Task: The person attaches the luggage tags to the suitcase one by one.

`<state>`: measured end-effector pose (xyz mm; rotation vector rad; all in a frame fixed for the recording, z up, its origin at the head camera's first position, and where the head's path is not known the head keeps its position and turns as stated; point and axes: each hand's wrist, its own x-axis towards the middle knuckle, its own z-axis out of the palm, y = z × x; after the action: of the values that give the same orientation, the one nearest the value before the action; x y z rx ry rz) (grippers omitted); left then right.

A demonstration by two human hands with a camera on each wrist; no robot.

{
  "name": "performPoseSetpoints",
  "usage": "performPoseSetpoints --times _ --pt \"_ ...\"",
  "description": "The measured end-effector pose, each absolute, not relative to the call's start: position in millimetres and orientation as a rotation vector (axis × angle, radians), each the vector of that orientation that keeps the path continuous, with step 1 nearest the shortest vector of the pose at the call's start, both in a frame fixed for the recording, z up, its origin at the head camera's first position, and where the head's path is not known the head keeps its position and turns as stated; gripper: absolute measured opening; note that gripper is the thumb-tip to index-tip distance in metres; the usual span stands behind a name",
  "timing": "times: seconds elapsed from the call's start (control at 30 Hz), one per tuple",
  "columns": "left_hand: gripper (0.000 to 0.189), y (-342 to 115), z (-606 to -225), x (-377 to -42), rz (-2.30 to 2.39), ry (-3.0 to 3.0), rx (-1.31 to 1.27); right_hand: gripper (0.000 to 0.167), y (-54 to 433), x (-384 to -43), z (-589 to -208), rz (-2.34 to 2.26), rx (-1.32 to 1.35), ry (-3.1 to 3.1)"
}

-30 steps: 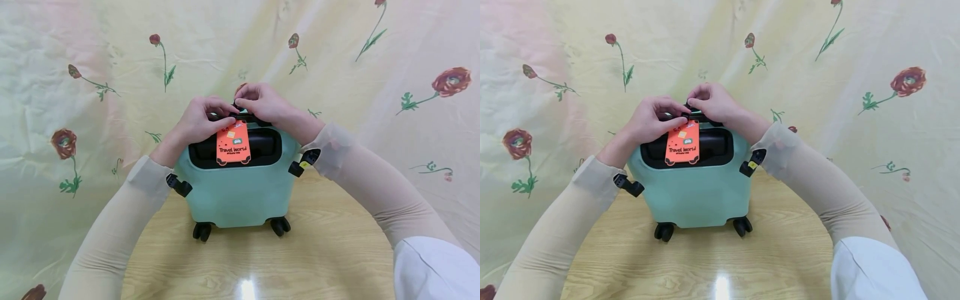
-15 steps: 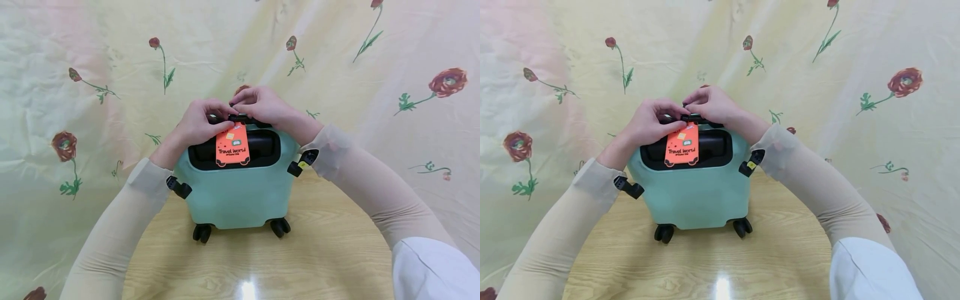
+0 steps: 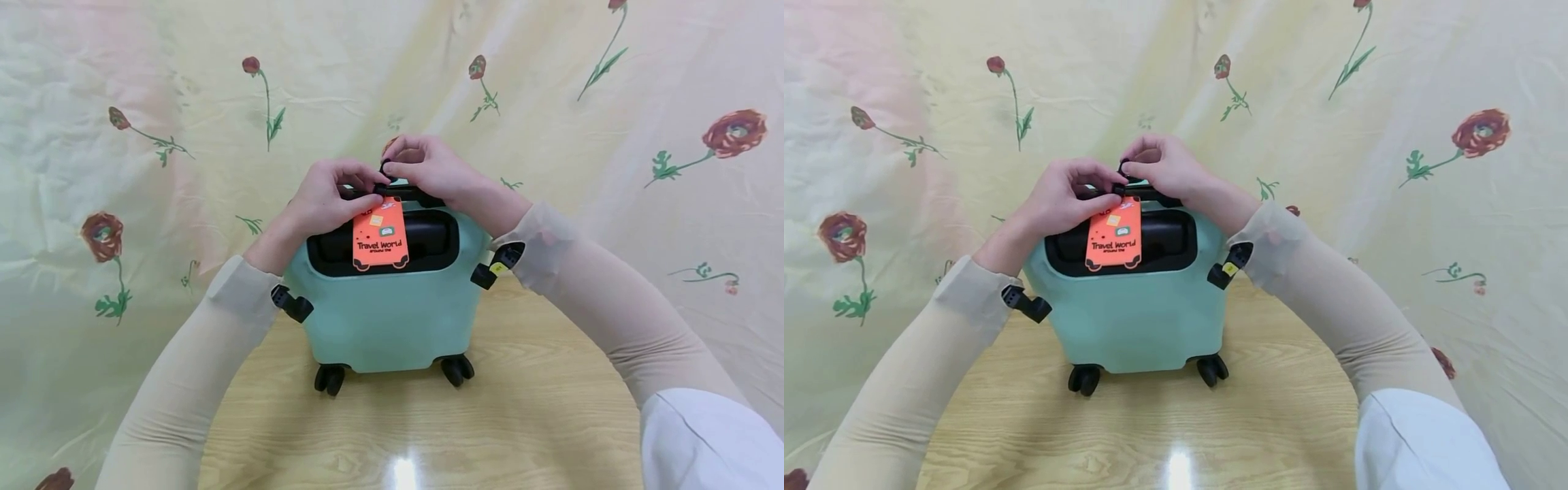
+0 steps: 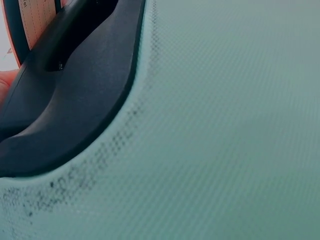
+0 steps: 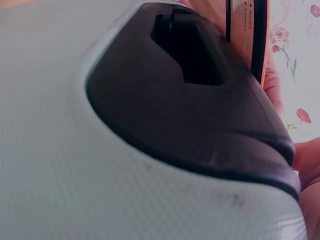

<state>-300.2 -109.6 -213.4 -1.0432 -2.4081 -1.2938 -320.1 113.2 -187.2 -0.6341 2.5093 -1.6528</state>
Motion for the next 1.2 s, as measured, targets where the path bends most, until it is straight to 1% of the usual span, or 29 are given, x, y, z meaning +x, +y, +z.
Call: performPoseSetpoints --times 0.23,0.53,0.63,0.83,1.0,1.2 --pt "0.025 -108.3 -213.1 -303.0 -1.294 -2.405 -1.069 0.009 116.4 -319.5 -188.3 -1.725 -0.608 2.542" --pt "0.024 -106.9 -215.7 -303.4 -1.279 -2.382 -1.110 0.025 117.0 -319.6 -189.2 -1.627 -0.560 2.572" --pt "0.024 -106.2 -215.8 -303.9 -1.275 -2.381 -1.119 0.027 117.4 -319.3 -188.8 -1.627 -0.561 2.560" --pt "0.027 -104.9 -214.6 -303.8 -1.251 -2.391 -1.131 0.021 119.5 -318.8 -190.2 -1.712 -0.576 2.548" --pt "0.028 -104.8 -213.1 -303.6 -1.200 -2.404 -1.111 0.017 118.7 -317.0 -193.4 -1.912 -0.682 2.489" --pt "0.029 -105.4 -211.7 -302.9 -1.174 -2.417 -1.102 0.005 116.3 -313.5 -201.4 -2.126 -0.781 2.471"
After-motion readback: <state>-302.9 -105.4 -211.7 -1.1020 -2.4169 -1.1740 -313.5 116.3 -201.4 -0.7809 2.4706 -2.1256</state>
